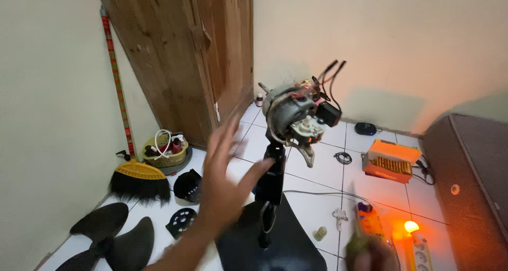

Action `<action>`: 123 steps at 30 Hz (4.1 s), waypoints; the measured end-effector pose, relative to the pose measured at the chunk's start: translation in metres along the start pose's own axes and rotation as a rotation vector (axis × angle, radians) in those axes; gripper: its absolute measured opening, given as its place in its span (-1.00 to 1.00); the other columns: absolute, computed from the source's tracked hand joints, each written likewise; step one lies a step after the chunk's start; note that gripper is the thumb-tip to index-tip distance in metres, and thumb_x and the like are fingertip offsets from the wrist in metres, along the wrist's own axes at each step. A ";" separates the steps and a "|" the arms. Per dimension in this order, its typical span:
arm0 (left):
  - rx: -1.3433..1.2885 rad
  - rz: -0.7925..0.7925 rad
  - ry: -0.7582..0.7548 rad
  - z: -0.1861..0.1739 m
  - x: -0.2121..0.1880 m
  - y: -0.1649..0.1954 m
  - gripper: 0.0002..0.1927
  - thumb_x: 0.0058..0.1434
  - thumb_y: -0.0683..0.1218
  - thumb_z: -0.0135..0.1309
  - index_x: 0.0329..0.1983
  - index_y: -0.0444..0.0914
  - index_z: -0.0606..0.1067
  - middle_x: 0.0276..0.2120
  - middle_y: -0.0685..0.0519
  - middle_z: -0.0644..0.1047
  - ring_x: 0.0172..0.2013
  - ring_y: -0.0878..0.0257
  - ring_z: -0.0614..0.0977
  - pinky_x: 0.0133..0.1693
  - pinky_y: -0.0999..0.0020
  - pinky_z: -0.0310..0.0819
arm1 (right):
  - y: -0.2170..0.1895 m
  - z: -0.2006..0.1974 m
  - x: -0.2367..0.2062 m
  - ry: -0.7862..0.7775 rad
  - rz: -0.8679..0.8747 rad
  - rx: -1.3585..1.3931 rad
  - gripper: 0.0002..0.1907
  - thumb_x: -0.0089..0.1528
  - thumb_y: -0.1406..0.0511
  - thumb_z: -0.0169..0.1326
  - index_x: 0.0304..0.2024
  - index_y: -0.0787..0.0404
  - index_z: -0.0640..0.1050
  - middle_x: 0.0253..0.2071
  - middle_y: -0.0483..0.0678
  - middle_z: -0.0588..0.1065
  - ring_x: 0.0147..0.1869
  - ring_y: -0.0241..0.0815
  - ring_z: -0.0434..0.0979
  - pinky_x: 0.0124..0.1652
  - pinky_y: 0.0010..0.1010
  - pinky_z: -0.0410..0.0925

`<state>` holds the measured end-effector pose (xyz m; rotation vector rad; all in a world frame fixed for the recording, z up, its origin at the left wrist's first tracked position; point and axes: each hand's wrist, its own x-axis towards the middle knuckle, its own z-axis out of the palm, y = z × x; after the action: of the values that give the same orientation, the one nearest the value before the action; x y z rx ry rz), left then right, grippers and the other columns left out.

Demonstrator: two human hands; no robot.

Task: The person sits on the floor servicing a pedestal fan. They apply oil from a bottle to the fan motor, use a screwdriver to tighten screws on the motor housing, wipe the motor with a tissue, and handle the fan base and rear cover while reassembling the fan.

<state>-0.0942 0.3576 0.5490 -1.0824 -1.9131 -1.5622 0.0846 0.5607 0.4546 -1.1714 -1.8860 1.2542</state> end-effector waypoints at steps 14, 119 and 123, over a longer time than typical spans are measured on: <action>-0.964 -1.469 -0.297 0.041 -0.250 -0.098 -0.55 0.33 0.07 -0.11 0.16 -0.29 0.33 0.21 -0.13 0.51 -0.16 0.10 0.66 -0.12 0.17 0.61 | 0.198 0.103 -0.023 -0.320 0.500 -0.114 -0.73 0.16 0.22 0.23 -0.14 0.22 0.61 -0.43 0.03 0.64 -0.40 -0.05 0.68 -0.32 -0.23 0.47; 0.119 0.225 0.045 0.027 0.030 0.027 -0.80 0.23 -0.29 0.19 -0.08 -0.32 0.59 -0.41 -0.02 0.56 -0.47 0.22 0.62 -0.42 0.34 0.49 | -0.212 0.005 0.057 -0.344 -0.617 -0.006 -0.70 0.15 0.21 0.32 -0.24 0.31 0.58 -0.53 -0.01 0.58 -0.49 -0.29 0.59 -0.43 -0.38 0.43; 0.119 0.326 0.081 0.030 0.049 0.026 -0.77 0.26 -0.28 0.20 -0.01 -0.34 0.59 -0.37 -0.05 0.57 -0.40 0.17 0.66 -0.39 0.34 0.54 | -0.211 0.006 0.058 -0.311 -0.659 -0.031 -0.71 0.15 0.23 0.31 -0.22 0.32 0.59 -0.51 -0.02 0.59 -0.46 -0.30 0.59 -0.42 -0.39 0.43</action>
<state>-0.0988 0.4021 0.5929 -1.1904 -1.6555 -1.2769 -0.0191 0.5741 0.6471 -0.3048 -2.2564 1.0611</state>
